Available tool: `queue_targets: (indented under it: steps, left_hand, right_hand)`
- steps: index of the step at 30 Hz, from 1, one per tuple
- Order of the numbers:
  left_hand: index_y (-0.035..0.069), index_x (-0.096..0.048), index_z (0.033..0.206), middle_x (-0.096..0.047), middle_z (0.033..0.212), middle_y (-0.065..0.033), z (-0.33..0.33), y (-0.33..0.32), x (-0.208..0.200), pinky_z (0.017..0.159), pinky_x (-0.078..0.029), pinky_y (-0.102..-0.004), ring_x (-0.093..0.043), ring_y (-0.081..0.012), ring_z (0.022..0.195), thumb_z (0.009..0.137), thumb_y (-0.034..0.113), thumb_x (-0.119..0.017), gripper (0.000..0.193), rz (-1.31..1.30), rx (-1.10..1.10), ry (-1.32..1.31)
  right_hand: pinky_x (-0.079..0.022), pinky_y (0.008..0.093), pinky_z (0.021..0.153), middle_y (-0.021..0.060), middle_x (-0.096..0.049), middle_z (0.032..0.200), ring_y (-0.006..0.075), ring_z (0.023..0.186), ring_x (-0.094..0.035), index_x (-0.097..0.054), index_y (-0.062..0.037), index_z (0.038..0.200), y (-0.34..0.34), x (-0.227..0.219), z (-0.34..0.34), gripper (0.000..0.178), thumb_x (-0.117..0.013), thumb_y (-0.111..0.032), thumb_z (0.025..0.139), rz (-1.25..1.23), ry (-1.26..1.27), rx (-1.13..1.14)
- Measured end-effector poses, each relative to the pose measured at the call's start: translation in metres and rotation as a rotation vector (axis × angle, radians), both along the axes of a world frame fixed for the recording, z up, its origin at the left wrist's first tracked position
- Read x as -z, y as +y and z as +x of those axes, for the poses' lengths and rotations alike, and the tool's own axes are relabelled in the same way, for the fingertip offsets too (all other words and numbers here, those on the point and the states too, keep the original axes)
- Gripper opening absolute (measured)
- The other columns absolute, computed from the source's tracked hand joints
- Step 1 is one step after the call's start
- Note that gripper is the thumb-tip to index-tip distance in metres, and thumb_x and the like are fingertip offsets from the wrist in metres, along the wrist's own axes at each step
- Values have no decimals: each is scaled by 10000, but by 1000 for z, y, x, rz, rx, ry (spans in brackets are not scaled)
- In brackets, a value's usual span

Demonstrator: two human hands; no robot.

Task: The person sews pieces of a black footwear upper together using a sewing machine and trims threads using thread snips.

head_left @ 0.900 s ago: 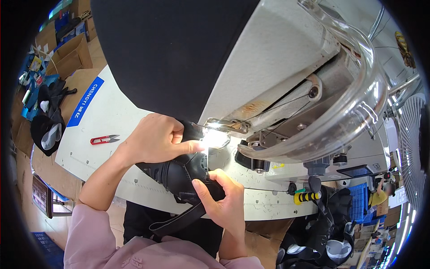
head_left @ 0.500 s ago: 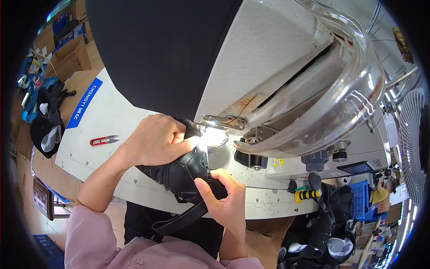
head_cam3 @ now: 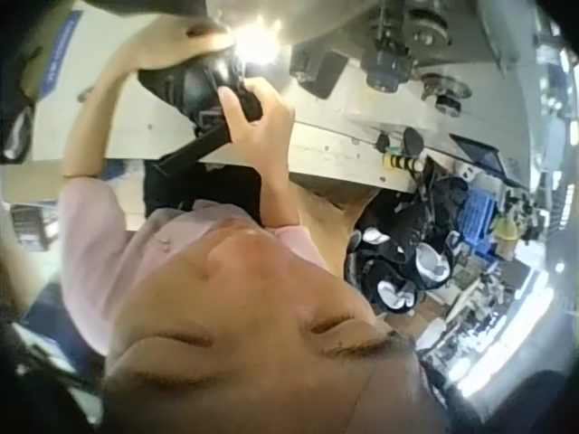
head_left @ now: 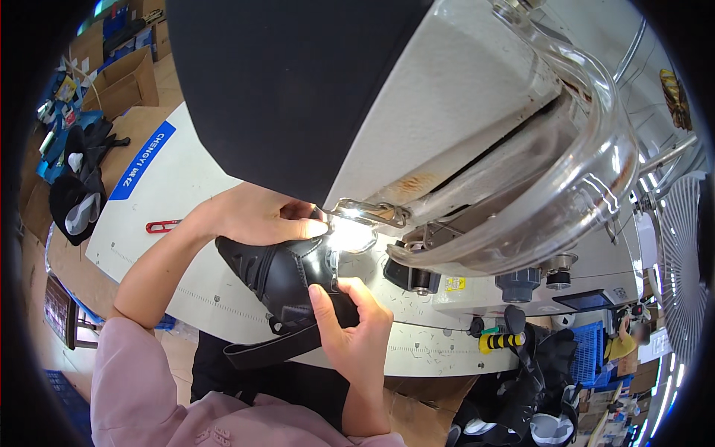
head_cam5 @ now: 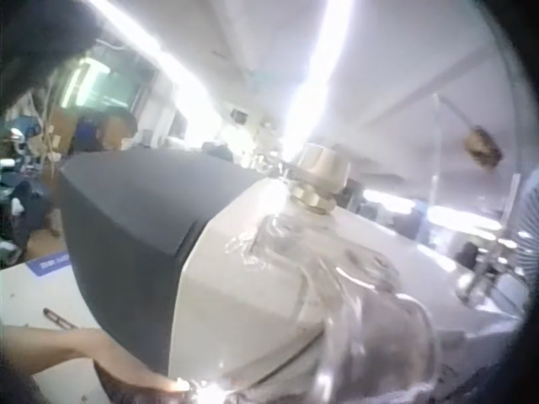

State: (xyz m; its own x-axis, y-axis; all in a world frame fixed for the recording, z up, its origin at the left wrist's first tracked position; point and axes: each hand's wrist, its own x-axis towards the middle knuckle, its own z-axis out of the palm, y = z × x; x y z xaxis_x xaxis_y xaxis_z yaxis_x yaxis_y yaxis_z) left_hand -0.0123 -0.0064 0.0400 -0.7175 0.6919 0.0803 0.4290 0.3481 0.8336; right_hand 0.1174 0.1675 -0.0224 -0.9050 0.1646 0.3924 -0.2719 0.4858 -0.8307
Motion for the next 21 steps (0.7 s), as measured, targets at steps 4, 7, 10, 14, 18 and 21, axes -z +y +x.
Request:
queue_targets:
  steps: [4,7,10,14,18,21]
  left_hand:
    - [23,-635,828,-494,630,-2,-7,-6,6,544,-382,-258,-459,-122,584,809,307,-693,291,15,10,2]
    - [28,-612,800,-466,614,9,-9,-8,10,524,-366,-259,-431,-113,558,796,314,-714,304,-45,42,72]
    - [30,-601,777,-450,601,16,-7,-8,9,513,-356,-263,-414,-111,542,785,322,-729,318,10,31,65]
    - [32,-613,779,-458,608,17,-8,-7,4,524,-362,-260,-418,-110,555,787,307,-736,301,30,4,33]
    - [42,-664,848,-480,623,21,-10,-6,2,541,-381,-255,-431,-111,568,803,304,-744,278,133,47,-16]
    - [58,-693,904,-497,638,23,-10,-6,1,548,-391,-253,-440,-111,575,812,315,-747,278,158,46,-48]
  right_hand:
    - [-410,226,519,36,-611,633,42,576,-500,-610,34,813,-3,-2,-5,189,-710,-123,840,-42,-26,-29]
    - [-409,223,522,24,-614,634,39,578,-504,-615,34,819,-2,-4,-5,182,-712,-119,837,-57,-73,-24]
    - [-411,214,531,10,-615,637,34,583,-505,-619,32,828,-1,-5,-4,181,-717,-120,831,-40,-61,-3]
    - [-429,211,563,24,-629,660,44,601,-530,-626,35,846,2,-7,-6,184,-723,-121,823,-61,-115,-40]
    - [-437,217,606,33,-640,698,54,649,-545,-640,36,866,3,-7,-15,173,-718,-111,820,-43,-11,-7]
    - [-437,216,606,35,-643,699,56,648,-545,-649,37,868,6,-10,-16,172,-718,-113,820,-92,-67,-35]
